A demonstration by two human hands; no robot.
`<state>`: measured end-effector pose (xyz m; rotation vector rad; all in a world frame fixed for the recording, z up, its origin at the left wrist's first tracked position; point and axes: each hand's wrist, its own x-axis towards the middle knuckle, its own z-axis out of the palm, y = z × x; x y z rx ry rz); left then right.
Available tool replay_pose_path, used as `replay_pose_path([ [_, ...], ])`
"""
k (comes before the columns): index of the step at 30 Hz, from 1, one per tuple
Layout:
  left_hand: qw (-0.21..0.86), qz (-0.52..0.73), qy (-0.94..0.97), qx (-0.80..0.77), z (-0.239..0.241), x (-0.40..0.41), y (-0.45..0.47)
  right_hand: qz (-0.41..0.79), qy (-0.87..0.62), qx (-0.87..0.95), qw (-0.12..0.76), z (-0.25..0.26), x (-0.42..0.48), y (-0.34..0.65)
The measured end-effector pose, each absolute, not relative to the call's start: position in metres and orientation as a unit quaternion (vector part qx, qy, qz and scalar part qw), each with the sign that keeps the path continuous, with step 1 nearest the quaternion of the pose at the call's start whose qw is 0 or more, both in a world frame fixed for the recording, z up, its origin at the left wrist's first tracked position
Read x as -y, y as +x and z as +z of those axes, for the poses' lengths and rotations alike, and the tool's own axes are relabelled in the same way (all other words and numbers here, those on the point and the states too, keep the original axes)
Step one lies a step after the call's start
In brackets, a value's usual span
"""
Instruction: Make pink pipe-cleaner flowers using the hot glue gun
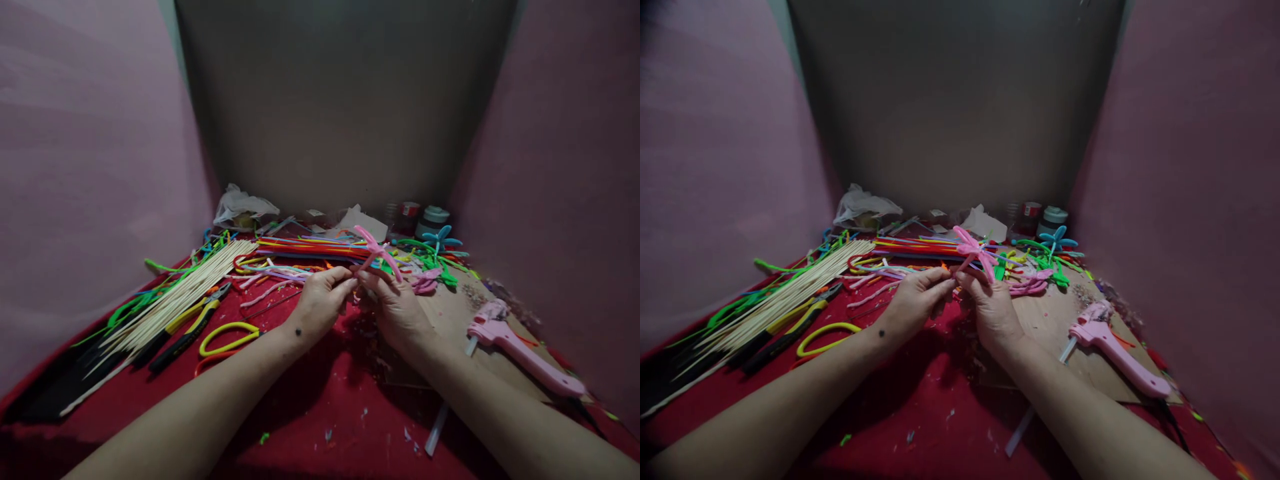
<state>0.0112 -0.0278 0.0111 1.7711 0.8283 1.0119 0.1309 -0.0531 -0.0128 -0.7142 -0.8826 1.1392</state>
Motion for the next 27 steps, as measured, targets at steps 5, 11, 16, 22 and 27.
replay_pose_path([
  [5, 0.463, 0.419, 0.712, -0.321, 0.011, 0.028, 0.012, 0.513, -0.334, 0.412, 0.675, -0.014, 0.052, 0.131],
  [11, 0.566, 0.398, 0.655, -0.304, 0.015, 0.025, 0.01, 0.527, -0.337, 0.424, 0.655, -0.005, 0.056, 0.131],
  [16, 0.687, 0.351, 0.581, -0.258, 0.016, 0.021, 0.006, 0.535, -0.331, 0.398, 0.667, -0.005, 0.056, 0.132],
  [22, 0.787, 0.278, 0.508, -0.212, 0.02, 0.019, 0.001, 0.548, -0.32, 0.413, 0.653, -0.006, 0.055, 0.134],
  [27, 0.777, 0.266, 0.532, -0.206, 0.021, 0.018, 0.001, 0.543, -0.327, 0.402, 0.661, -0.005, 0.055, 0.133],
])
